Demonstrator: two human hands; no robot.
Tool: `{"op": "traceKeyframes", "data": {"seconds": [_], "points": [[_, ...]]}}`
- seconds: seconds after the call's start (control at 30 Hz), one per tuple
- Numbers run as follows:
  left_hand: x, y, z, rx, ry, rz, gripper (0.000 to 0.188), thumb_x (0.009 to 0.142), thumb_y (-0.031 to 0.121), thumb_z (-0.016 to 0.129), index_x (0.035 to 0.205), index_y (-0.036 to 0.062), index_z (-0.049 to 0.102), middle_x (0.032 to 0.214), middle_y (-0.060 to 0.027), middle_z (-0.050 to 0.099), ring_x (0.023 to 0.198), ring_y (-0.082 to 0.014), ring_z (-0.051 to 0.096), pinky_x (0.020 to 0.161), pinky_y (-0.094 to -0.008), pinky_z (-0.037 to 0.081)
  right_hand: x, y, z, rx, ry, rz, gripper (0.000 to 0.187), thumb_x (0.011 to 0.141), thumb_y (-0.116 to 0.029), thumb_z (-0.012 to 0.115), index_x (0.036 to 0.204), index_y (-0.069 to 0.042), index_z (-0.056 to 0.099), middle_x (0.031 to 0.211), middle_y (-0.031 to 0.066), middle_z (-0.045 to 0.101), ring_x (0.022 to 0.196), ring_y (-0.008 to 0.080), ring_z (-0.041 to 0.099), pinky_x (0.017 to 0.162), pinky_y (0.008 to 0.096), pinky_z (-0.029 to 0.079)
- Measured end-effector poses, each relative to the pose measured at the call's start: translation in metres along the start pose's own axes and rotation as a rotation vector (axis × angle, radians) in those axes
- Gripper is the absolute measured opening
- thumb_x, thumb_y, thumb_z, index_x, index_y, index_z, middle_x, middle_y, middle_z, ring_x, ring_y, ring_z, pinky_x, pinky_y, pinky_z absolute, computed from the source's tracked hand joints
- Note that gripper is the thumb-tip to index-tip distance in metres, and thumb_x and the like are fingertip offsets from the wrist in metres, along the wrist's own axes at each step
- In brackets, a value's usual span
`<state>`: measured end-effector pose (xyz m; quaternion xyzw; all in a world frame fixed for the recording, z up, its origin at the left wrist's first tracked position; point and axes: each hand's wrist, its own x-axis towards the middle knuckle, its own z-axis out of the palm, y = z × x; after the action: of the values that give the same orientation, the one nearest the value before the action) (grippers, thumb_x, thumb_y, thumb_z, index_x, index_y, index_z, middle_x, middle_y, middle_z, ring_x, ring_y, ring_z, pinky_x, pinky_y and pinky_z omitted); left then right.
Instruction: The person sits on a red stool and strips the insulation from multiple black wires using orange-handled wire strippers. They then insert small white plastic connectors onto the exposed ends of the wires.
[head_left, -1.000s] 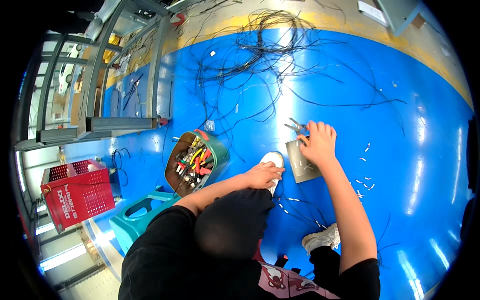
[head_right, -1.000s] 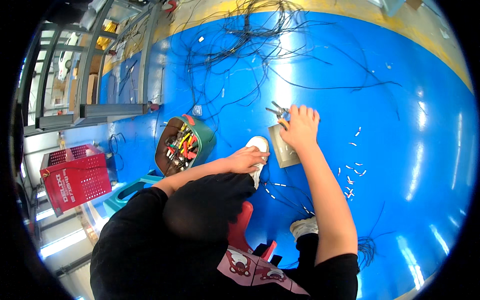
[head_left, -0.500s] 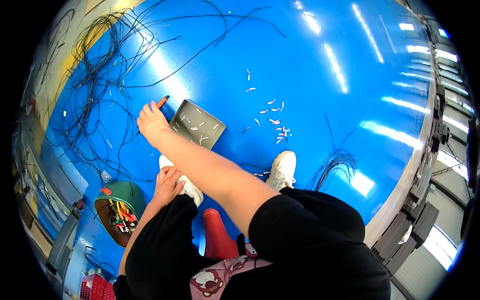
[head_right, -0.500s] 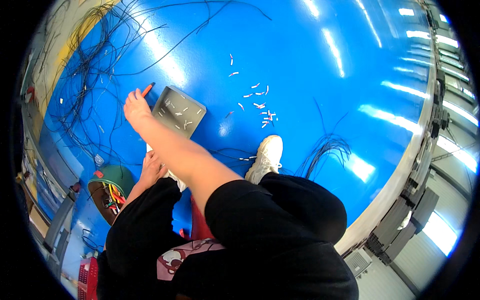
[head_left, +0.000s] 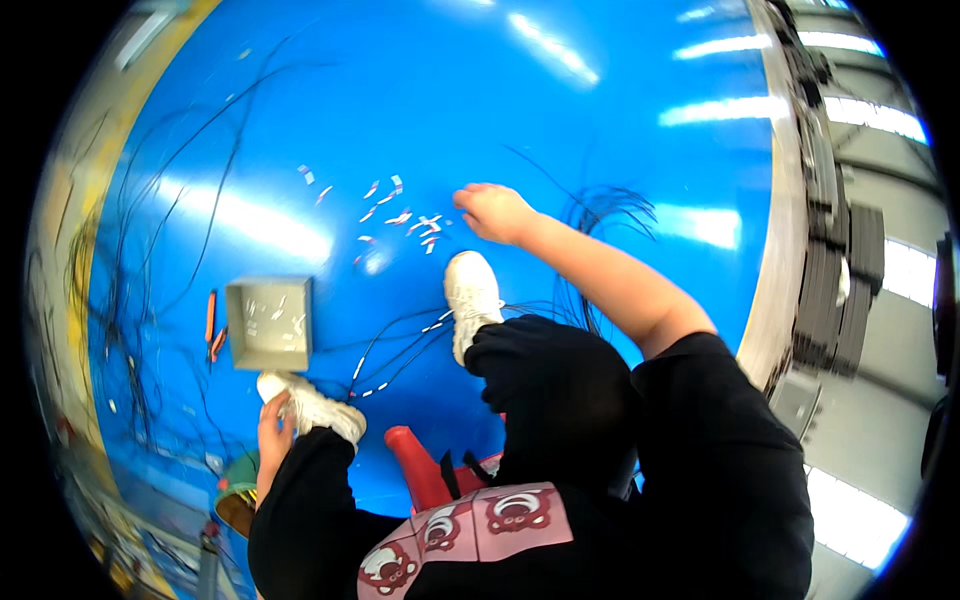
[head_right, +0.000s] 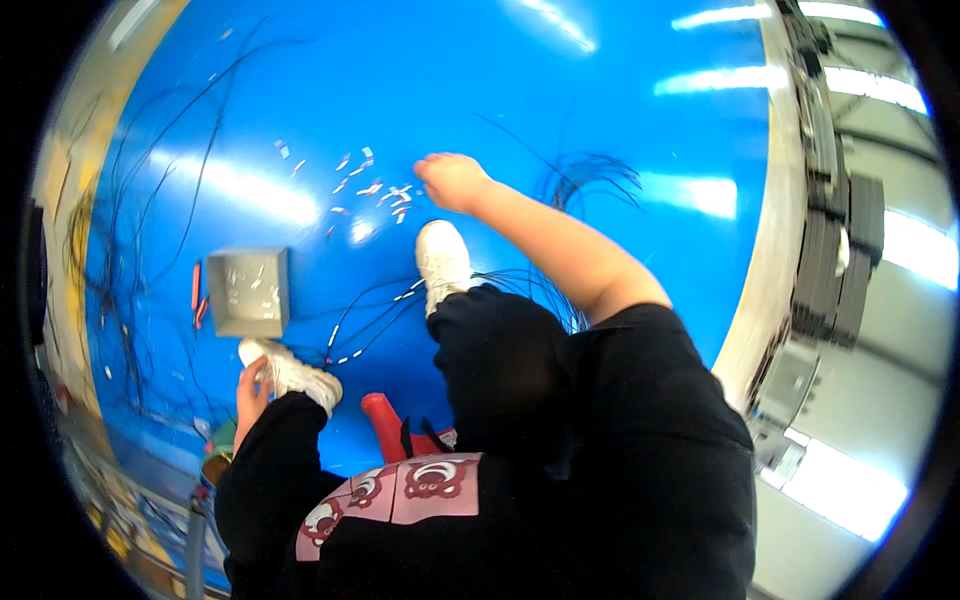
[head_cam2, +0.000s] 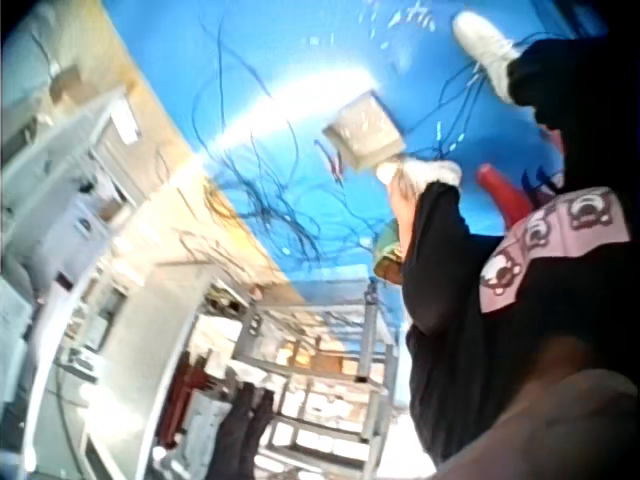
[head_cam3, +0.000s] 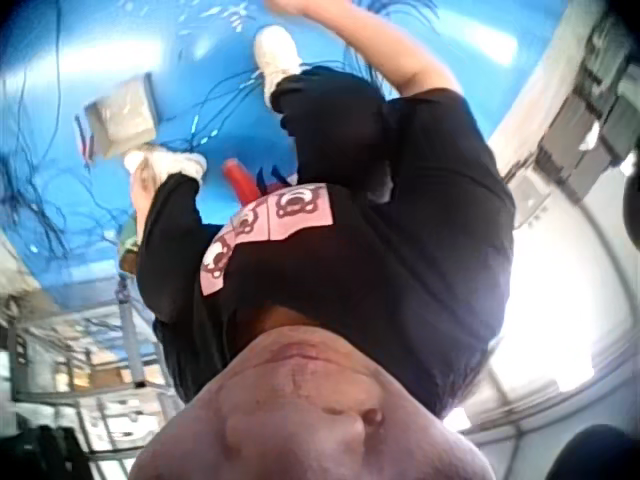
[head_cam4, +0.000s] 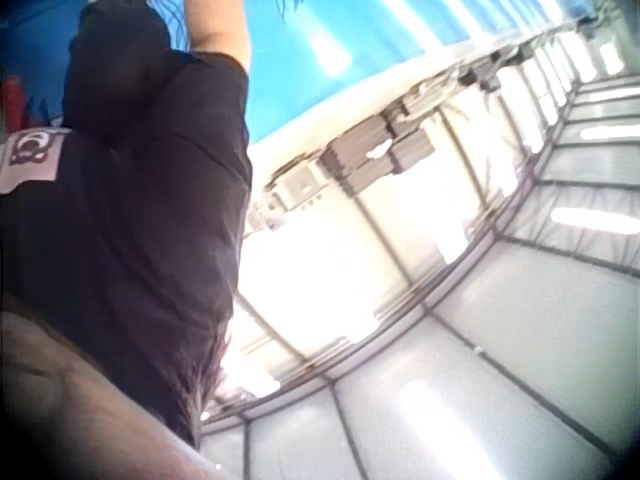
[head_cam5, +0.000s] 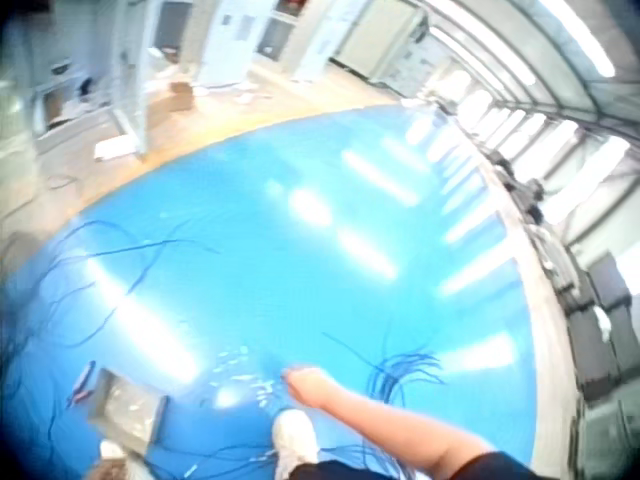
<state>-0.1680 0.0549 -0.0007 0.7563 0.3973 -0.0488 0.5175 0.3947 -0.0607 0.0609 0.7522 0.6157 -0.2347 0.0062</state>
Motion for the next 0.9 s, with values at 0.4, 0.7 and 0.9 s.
{"op": "traceKeyframes", "data": {"seconds": [0.4,0.7,0.9], "points": [[0.030,0.300,-0.117,0.079,0.086,-0.035,0.033,0.100,0.016,0.047,0.127,-0.0027,0.050,0.118,-0.0145,0.058,0.110,-0.0200,0.055,0.099,-0.0343,0.041,-0.233,0.077,0.199,0.673,0.683,1.330,0.011,0.082,-0.013,0.062,0.086,-0.003,0.066,0.081,0.0153,0.069,0.078,0.0281,0.067,0.070,0.0368,0.052],[0.021,0.414,-0.015,0.024,0.029,0.055,0.034,0.095,0.013,0.050,0.124,-0.0031,0.052,0.116,-0.0168,0.060,0.111,-0.0228,0.056,0.100,-0.0371,0.040,-0.201,0.187,0.171,0.352,0.853,1.150,0.023,0.078,-0.011,0.063,0.100,-0.006,0.063,0.100,0.0152,0.063,0.098,0.0333,0.058,0.086,0.0418,0.046],[0.050,0.410,0.013,0.251,-0.072,0.041,0.024,0.085,0.002,0.058,0.108,-0.0045,0.059,0.099,-0.0164,0.063,0.092,-0.0247,0.063,0.083,-0.0341,0.048,-0.137,0.220,0.140,0.156,0.549,1.181,0.046,0.077,-0.016,0.069,0.119,-0.008,0.053,0.121,0.0135,0.055,0.113,0.0334,0.050,0.092,0.0452,0.043]]}}
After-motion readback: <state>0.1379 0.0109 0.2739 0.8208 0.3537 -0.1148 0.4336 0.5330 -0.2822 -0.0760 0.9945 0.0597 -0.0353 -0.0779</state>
